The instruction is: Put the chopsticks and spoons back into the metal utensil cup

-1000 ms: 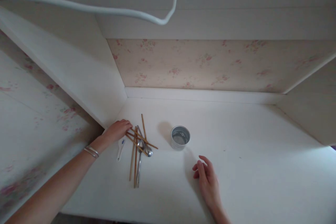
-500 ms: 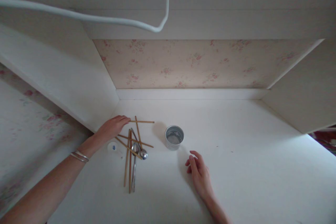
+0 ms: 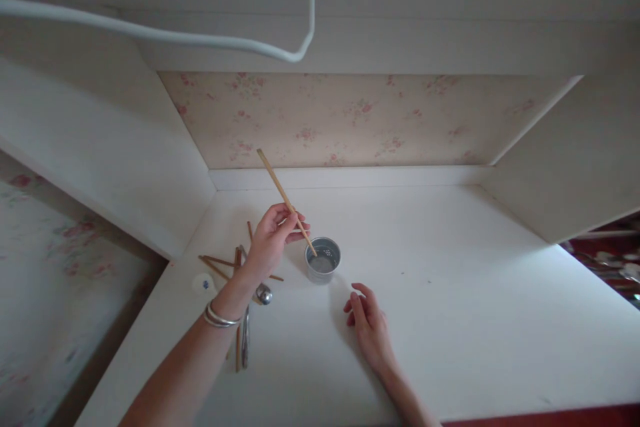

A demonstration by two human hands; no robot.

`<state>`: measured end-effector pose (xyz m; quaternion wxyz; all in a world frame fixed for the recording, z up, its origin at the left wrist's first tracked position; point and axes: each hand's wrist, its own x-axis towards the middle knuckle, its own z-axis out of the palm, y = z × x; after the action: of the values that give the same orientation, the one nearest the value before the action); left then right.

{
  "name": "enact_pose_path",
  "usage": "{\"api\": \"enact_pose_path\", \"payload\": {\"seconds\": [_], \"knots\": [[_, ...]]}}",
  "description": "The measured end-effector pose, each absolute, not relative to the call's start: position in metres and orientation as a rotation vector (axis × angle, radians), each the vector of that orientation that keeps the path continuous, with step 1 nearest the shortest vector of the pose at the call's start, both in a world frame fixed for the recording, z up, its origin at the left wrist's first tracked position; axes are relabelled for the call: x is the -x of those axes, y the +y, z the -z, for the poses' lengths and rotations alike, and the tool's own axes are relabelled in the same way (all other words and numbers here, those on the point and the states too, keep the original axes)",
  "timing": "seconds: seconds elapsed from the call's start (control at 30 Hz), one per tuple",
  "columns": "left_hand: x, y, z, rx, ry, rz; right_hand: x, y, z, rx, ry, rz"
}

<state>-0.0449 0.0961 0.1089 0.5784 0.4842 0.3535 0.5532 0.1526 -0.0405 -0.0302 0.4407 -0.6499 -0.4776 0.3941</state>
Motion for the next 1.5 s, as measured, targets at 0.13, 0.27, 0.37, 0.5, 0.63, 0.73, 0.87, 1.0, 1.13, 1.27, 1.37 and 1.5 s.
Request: {"api": "enact_pose_path", "payload": {"seconds": [0.13,0.27,0.37,0.5,0.63,0.73,0.87,1.0,1.13,1.27,1.37,1.5], "knots": [[0.032,0.099,-0.102,-1.134,0.817,-1.271,-0.153,-0.040,0.032,1.601,-1.184,-0.969],[0.037,0.098,-0.113,-1.111,0.859,-1.330,-0.154,-0.039,0.033,1.606,-1.203,-0.984],[0.045,0.094,-0.125,-1.052,0.893,-1.342,-0.154,-0.039,0.031,1.610,-1.226,-0.994],[0.056,0.087,-0.137,-0.952,0.823,-1.282,-0.153,-0.040,0.032,1.635,-1.251,-1.007],[0.066,0.084,-0.147,-0.918,0.624,-1.175,-0.152,-0.039,0.033,1.644,-1.273,-0.997],[0.069,0.083,-0.154,-0.962,0.618,-1.196,-0.152,-0.039,0.030,1.656,-1.282,-1.009],[0.064,0.084,-0.161,-1.051,0.727,-1.242,-0.153,-0.039,0.028,1.670,-1.293,-0.999],[0.056,0.090,-0.159,-1.216,0.847,-1.308,-0.153,-0.039,0.029,1.681,-1.296,-1.001],[0.043,0.097,-0.150,-1.435,0.971,-1.324,-0.153,-0.039,0.030,1.673,-1.295,-1.002],[0.029,0.104,-0.135,-1.526,1.061,-1.269,-0.153,-0.040,0.030,1.659,-1.302,-1.003],[0.019,0.107,-0.117,-1.500,1.127,-1.234,-0.153,-0.040,0.031,1.653,-1.295,-1.005],[0.012,0.111,-0.092,-1.503,1.171,-1.198,-0.153,-0.040,0.031,1.656,-1.299,-0.997]]}}
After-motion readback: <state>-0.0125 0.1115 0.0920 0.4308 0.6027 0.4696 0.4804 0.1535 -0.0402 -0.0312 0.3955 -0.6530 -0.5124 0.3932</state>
